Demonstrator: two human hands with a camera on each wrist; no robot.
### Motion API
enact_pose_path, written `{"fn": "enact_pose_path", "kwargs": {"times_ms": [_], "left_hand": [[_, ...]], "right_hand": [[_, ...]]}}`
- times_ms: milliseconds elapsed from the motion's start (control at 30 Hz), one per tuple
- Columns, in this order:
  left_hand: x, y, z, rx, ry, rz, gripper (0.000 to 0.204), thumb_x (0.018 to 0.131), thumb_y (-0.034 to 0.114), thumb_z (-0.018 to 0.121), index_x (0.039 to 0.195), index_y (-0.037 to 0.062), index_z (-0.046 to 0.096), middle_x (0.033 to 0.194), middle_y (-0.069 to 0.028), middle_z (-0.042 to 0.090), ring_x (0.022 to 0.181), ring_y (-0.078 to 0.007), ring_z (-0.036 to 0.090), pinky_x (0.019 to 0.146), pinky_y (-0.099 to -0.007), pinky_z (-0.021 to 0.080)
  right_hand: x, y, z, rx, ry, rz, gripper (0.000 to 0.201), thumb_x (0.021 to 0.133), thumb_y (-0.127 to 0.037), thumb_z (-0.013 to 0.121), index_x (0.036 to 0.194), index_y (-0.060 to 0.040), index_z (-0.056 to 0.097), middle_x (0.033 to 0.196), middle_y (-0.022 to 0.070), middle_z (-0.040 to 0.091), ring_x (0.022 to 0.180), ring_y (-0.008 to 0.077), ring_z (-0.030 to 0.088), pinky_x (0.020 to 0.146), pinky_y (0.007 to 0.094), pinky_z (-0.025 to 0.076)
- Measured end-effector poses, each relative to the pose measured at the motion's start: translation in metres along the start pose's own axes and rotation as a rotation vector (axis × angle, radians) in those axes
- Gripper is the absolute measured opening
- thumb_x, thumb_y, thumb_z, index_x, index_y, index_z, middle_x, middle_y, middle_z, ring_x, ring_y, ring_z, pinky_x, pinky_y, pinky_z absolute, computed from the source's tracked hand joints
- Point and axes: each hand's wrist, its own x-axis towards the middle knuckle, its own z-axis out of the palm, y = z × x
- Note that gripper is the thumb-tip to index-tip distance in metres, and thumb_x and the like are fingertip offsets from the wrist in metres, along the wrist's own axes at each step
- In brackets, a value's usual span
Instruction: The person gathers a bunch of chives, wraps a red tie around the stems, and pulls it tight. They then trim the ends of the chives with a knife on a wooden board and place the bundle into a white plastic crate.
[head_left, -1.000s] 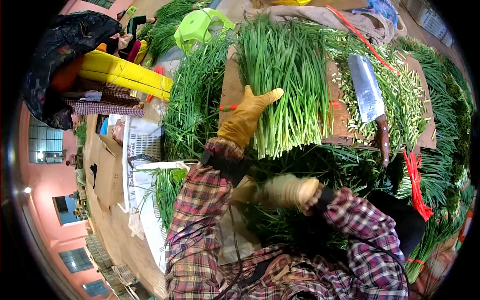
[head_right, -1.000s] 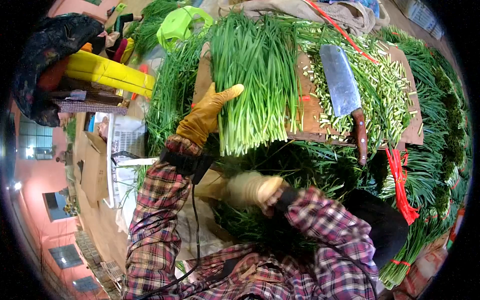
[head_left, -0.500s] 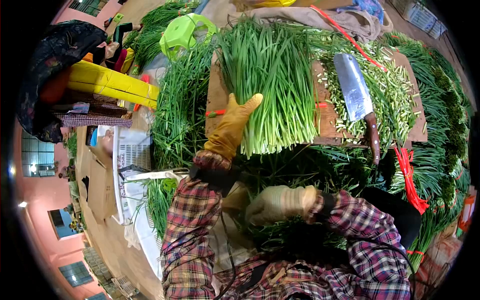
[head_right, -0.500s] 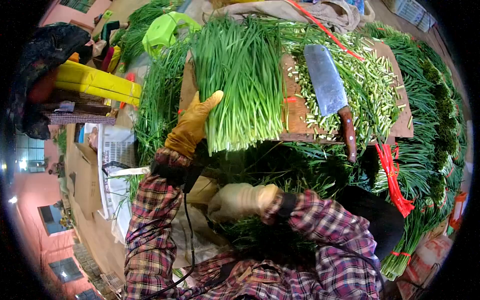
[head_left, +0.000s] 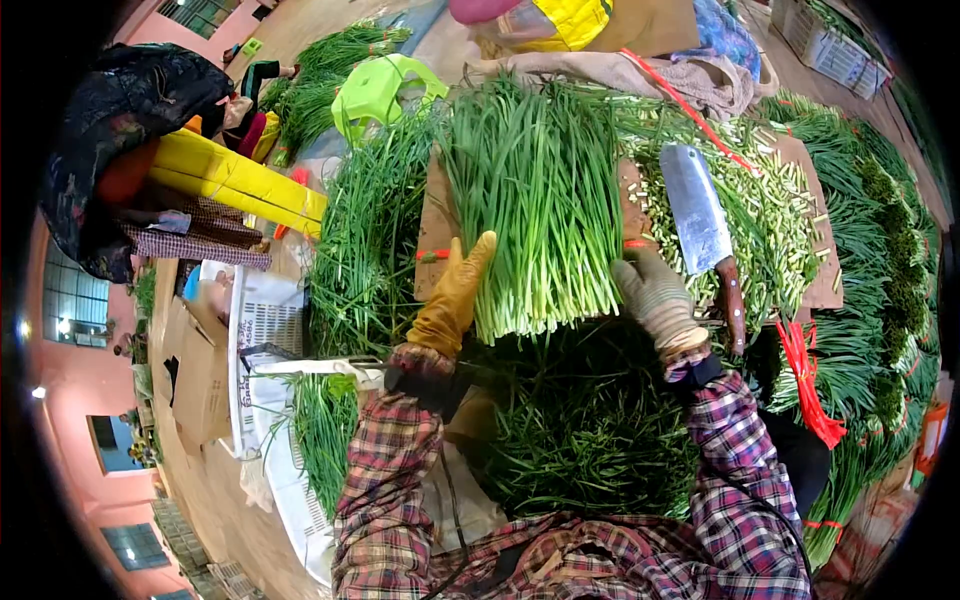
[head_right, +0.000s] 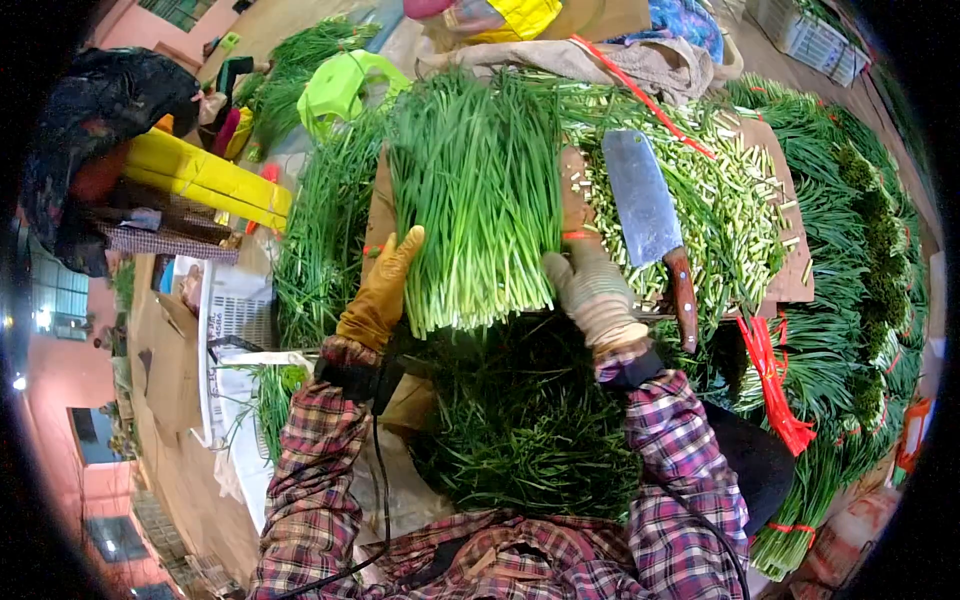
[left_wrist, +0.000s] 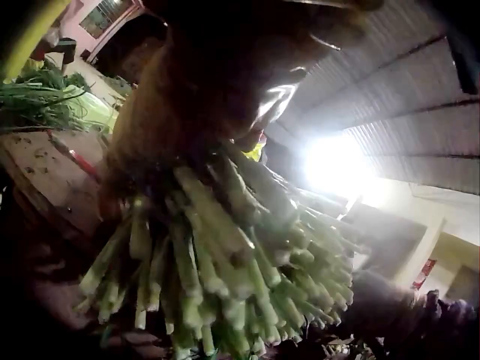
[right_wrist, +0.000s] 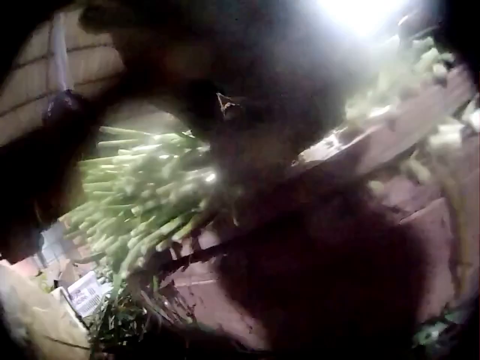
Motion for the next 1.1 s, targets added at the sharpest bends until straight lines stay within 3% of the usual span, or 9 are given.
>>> {"fn": "enact_pose_path", "kwargs": {"times_ms": [333,367,500,633,733,767,800,1000,1100], "left_hand": [[0.011,-0.024,-0.016,0.035,-0.07,0.108,0.087,0.082,0.064,0.045,0.137,-0.0017,0.029,0.138,-0.0197,0.034,0.13,-0.0271,0.03,0.106,-0.0341,0.023],[0.022,-0.036,-0.017,-0.158,-0.042,0.139,0.069,0.086,0.057,0.048,0.127,0.0011,0.046,0.124,-0.0132,0.05,0.11,-0.0197,0.049,0.092,-0.0308,0.039],[0.015,-0.034,-0.04,-0.361,-0.189,-0.066,0.056,0.087,0.052,0.051,0.115,0.0042,0.056,0.102,-0.0038,0.056,0.082,-0.0099,0.052,0.07,-0.0254,0.044],[0.021,-0.054,-0.039,-0.562,0.132,-0.134,0.034,0.09,0.042,0.05,0.096,0.0086,0.057,0.066,0.0031,0.049,0.056,-0.0111,0.045,0.055,-0.0236,0.042],[0.04,-0.09,-0.049,-0.597,0.136,-0.11,0.025,0.09,0.031,0.05,0.097,0.0076,0.055,0.067,0.0015,0.05,0.055,-0.0112,0.046,0.053,-0.0247,0.043],[0.041,-0.09,-0.061,-0.621,-0.073,0.013,0.021,0.088,0.021,0.052,0.101,0.0054,0.056,0.069,0.0008,0.052,0.058,-0.0117,0.05,0.054,-0.0267,0.046],[0.041,-0.094,-0.056,-0.582,0.066,0.002,0.019,0.086,0.017,0.053,0.101,0.0049,0.056,0.071,-0.0001,0.054,0.061,-0.012,0.053,0.055,-0.0272,0.048],[0.045,-0.083,-0.043,-0.755,0.008,0.022,0.028,0.09,0.02,0.052,0.112,0.0023,0.054,0.083,-0.004,0.059,0.073,-0.0138,0.057,0.062,-0.0268,0.05],[0.058,-0.082,-0.028,-0.401,0.092,0.208,0.03,0.089,0.017,0.054,0.113,-0.0006,0.056,0.097,-0.0063,0.063,0.084,-0.016,0.059,0.074,-0.0257,0.049]], "right_hand": [[-0.004,-0.026,0.012,-0.054,-0.249,-0.039,0.034,0.087,-0.026,0.048,0.116,-0.0083,0.053,0.099,0.0192,0.062,0.093,0.0347,0.06,0.079,0.0397,0.047],[0.002,-0.003,0.02,0.001,-0.239,-0.148,0.034,0.087,-0.028,0.05,0.115,-0.0092,0.055,0.102,0.0174,0.062,0.093,0.0338,0.06,0.079,0.0372,0.047],[0.012,-0.004,-0.008,-0.124,-0.268,0.016,0.029,0.084,-0.029,0.054,0.106,-0.0122,0.062,0.093,0.0189,0.063,0.085,0.0336,0.061,0.075,0.0362,0.048],[0.015,0.022,-0.005,0.156,-0.199,0.188,0.026,0.082,-0.025,0.058,0.098,-0.0056,0.064,0.083,0.0153,0.066,0.069,0.0277,0.063,0.064,0.0349,0.05],[0.015,0.017,-0.007,0.621,-0.098,0.481,0.023,0.083,-0.017,0.058,0.099,-0.0006,0.061,0.073,0.0094,0.063,0.055,0.0181,0.058,0.051,0.0298,0.047],[0.014,0.006,-0.008,0.799,-0.034,0.505,0.022,0.085,-0.011,0.055,0.103,0.0009,0.058,0.066,0.0049,0.058,0.051,0.0119,0.053,0.044,0.0249,0.043],[0.015,0.002,-0.008,0.968,-0.02,0.534,0.023,0.085,-0.008,0.054,0.106,0.0008,0.056,0.068,0.0065,0.058,0.051,0.0141,0.054,0.043,0.0252,0.043],[0.02,-0.005,0.01,1.257,0.072,0.474,0.025,0.084,0.002,0.054,0.109,0.0023,0.054,0.078,0.0086,0.059,0.059,0.0156,0.055,0.046,0.0263,0.046],[0.021,-0.002,0.014,1.281,0.028,0.417,0.026,0.083,0.001,0.055,0.109,0.0017,0.055,0.079,0.0074,0.06,0.06,0.0147,0.055,0.046,0.0255,0.046]]}}
